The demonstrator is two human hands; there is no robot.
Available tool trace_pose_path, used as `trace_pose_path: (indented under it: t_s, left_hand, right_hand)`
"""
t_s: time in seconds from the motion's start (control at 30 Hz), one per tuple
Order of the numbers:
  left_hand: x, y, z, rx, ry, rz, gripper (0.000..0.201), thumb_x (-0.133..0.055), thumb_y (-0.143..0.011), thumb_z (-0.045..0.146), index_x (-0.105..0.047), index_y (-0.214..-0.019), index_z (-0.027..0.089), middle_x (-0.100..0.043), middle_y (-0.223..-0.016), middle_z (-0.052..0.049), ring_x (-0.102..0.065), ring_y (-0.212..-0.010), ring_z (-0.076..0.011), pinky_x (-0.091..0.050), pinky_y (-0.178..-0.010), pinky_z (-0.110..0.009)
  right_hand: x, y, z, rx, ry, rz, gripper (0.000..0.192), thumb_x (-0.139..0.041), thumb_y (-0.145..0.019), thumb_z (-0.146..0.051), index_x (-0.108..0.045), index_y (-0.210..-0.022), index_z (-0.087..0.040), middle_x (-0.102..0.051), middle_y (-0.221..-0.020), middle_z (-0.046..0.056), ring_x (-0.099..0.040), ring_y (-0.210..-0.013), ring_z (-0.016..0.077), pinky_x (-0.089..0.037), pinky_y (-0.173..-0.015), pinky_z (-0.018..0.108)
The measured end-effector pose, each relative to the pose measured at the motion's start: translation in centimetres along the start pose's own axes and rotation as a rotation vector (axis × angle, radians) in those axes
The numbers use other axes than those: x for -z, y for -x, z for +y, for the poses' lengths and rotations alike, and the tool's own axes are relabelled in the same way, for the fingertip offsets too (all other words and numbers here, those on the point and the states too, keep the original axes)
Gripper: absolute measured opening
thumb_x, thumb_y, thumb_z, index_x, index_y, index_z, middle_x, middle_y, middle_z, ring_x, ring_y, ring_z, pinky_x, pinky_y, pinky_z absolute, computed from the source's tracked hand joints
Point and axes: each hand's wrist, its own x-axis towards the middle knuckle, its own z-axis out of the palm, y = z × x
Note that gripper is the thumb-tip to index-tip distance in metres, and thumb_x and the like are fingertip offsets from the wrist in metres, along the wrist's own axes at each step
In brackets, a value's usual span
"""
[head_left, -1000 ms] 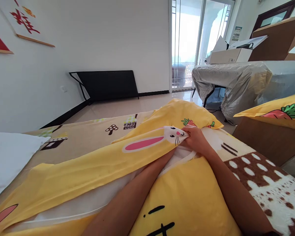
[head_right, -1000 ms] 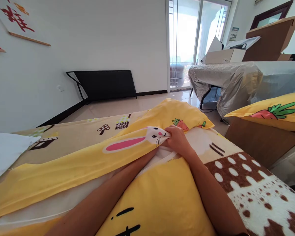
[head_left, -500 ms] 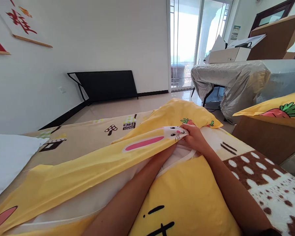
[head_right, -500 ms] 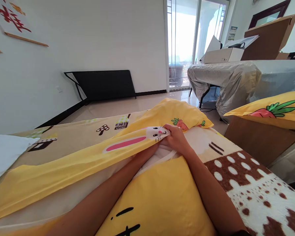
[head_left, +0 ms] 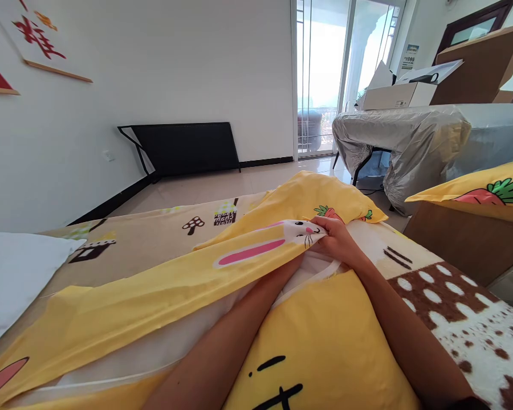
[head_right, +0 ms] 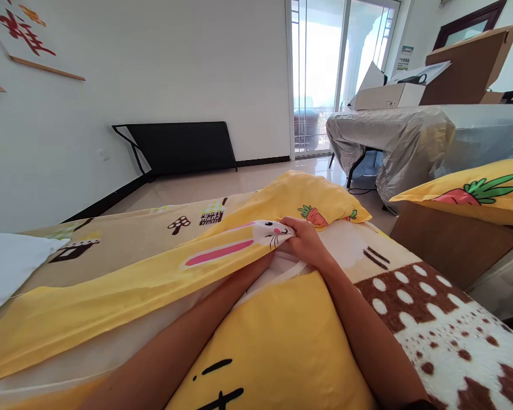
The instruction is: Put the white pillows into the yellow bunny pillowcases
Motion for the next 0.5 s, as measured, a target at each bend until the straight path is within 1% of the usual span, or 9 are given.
trace_pose_path:
  t_s: [0.1, 0.23, 0.37, 0.43, 0.5]
  left_hand:
    - [0.2, 0.0, 0.8, 0.014, -0.031, -0.021, 0.029, -0.040, -0.090, 0.042, -0.059, -0.103, 0.025, -0.063, -0.116, -0.006, -0.047, -0.120, -0.0266, -0.028, -0.112, -0.051]
    - [0.4, 0.0, 1.6, -0.014, -0.048, -0.033, 0.028, -0.039, -0.090, 0.042, -0.059, -0.101, 0.026, -0.064, -0.113, -0.005, -0.051, -0.116, -0.0238, -0.033, -0.110, -0.047]
    - [0.3, 0.1, 1.2, -0.009, -0.064, -0.006, 0.032, -0.042, -0.088, 0.047, -0.059, -0.103, 0.024, -0.061, -0.117, -0.007, -0.051, -0.114, -0.0257, -0.033, -0.109, -0.048]
    - [0.2, 0.2, 0.7, 0.002, -0.051, -0.012, 0.033, -0.041, -0.088, 0.048, -0.058, -0.104, 0.023, -0.061, -0.116, -0.006, -0.052, -0.113, -0.0249, -0.034, -0.109, -0.046]
    - [0.2, 0.3, 0.2, 0.012, -0.034, -0.018, 0.032, -0.040, -0.089, 0.045, -0.058, -0.102, 0.021, -0.062, -0.113, -0.007, -0.053, -0.112, -0.0242, -0.037, -0.107, -0.043]
  right_hand:
    - [-0.1, -0.1, 0.0, -0.033, -0.026, 0.033, 0.016, -0.045, -0.066, -0.017, -0.059, -0.073, -0.018, -0.058, -0.071, -0.002, -0.048, -0.072, 0.0142, -0.037, -0.067, 0.024]
    - [-0.1, -0.2, 0.2, -0.076, -0.045, 0.038, 0.013, -0.046, -0.068, -0.020, -0.059, -0.072, -0.018, -0.057, -0.071, -0.002, -0.048, -0.071, 0.0138, -0.037, -0.066, 0.024]
    - [0.0, -0.1, 0.1, -0.087, -0.042, -0.002, 0.015, -0.047, -0.069, -0.020, -0.061, -0.074, -0.017, -0.057, -0.070, -0.003, -0.048, -0.071, 0.0138, -0.037, -0.065, 0.024]
    - [0.0, -0.1, 0.0, -0.091, -0.035, -0.014, 0.015, -0.048, -0.071, -0.022, -0.062, -0.073, -0.017, -0.057, -0.069, -0.003, -0.049, -0.071, 0.0144, -0.038, -0.066, 0.025]
    - [0.0, 0.0, 0.1, -0.090, -0.010, 0.017, 0.015, -0.052, -0.071, -0.024, -0.065, -0.073, -0.017, -0.060, -0.071, -0.001, -0.052, -0.075, 0.0162, -0.040, -0.068, 0.026]
